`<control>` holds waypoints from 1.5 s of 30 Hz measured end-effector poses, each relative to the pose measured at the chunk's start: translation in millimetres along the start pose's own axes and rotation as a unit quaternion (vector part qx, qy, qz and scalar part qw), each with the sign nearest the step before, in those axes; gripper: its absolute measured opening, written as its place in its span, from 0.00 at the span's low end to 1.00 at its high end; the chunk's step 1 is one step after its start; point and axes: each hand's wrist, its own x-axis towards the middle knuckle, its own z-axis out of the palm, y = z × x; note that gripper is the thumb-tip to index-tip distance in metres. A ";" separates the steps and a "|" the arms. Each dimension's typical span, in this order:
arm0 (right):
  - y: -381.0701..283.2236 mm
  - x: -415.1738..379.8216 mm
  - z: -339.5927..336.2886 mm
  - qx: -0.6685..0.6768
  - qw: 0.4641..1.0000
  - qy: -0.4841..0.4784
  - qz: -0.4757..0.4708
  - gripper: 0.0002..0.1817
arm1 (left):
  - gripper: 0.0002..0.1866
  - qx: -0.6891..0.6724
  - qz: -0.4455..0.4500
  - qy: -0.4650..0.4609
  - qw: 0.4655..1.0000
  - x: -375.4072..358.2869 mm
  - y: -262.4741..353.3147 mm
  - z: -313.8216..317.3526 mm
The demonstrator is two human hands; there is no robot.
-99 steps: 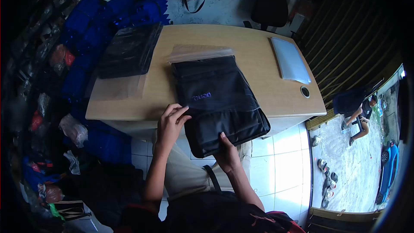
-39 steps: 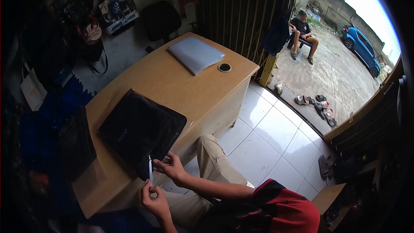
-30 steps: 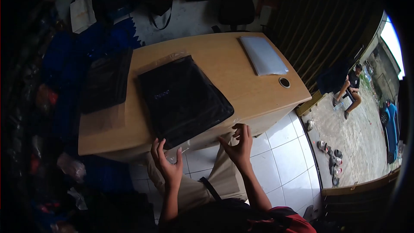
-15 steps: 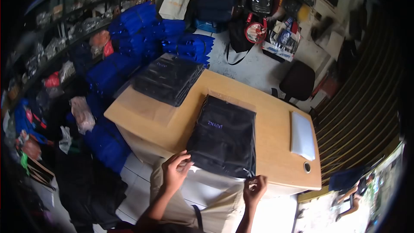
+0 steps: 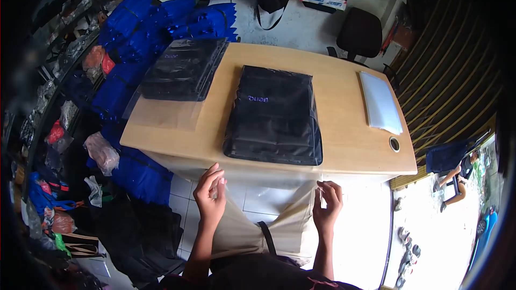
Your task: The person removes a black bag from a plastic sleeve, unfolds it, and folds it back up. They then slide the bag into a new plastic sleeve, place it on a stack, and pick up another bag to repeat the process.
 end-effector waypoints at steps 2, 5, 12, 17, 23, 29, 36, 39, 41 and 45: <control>-9.7 -2.2 -12.9 -0.070 0.996 -0.017 -0.043 0.16 | 0.10 -0.051 -0.031 -0.050 0.997 -6.9 10.6 -9.8; 0.9 -10.8 -24.3 -0.096 0.993 -0.035 -0.066 0.12 | 0.12 -0.034 0.000 -0.091 0.995 -15.9 14.6 -22.6; -4.4 -28.8 -63.8 -0.014 0.983 -0.176 0.051 0.17 | 0.20 -0.205 -0.114 -0.193 0.953 -33.8 19.6 -69.9; 35.3 -18.0 -117.5 0.104 0.929 -0.316 0.159 0.33 | 0.20 -0.220 -0.240 -0.162 0.932 -3.6 -5.8 -99.0; 27.9 25.2 -28.6 0.323 0.870 -0.215 0.303 0.38 | 0.28 -0.191 -0.295 -0.350 0.868 47.0 -38.8 -40.4; 24.5 8.8 -10.0 0.397 0.854 -0.239 0.236 0.53 | 0.34 -0.259 -0.362 -0.312 0.839 31.0 -17.0 -41.4; 66.0 -23.1 -23.8 0.416 0.776 -0.251 0.402 0.46 | 0.39 -0.289 -0.400 -0.329 0.805 8.1 -18.2 -55.7; 60.9 -20.6 -19.8 0.393 0.781 -0.290 0.389 0.33 | 0.41 -0.351 -0.486 -0.265 0.755 7.6 -17.0 -47.8; 36.0 -4.7 -16.5 0.319 0.825 -0.296 0.359 0.22 | 0.45 -0.303 -0.445 -0.291 0.791 18.7 -18.8 -45.0; 1.1 28.6 -7.6 0.363 0.831 -0.296 0.300 0.18 | 0.37 -0.231 -0.397 -0.334 0.823 66.4 24.3 -58.9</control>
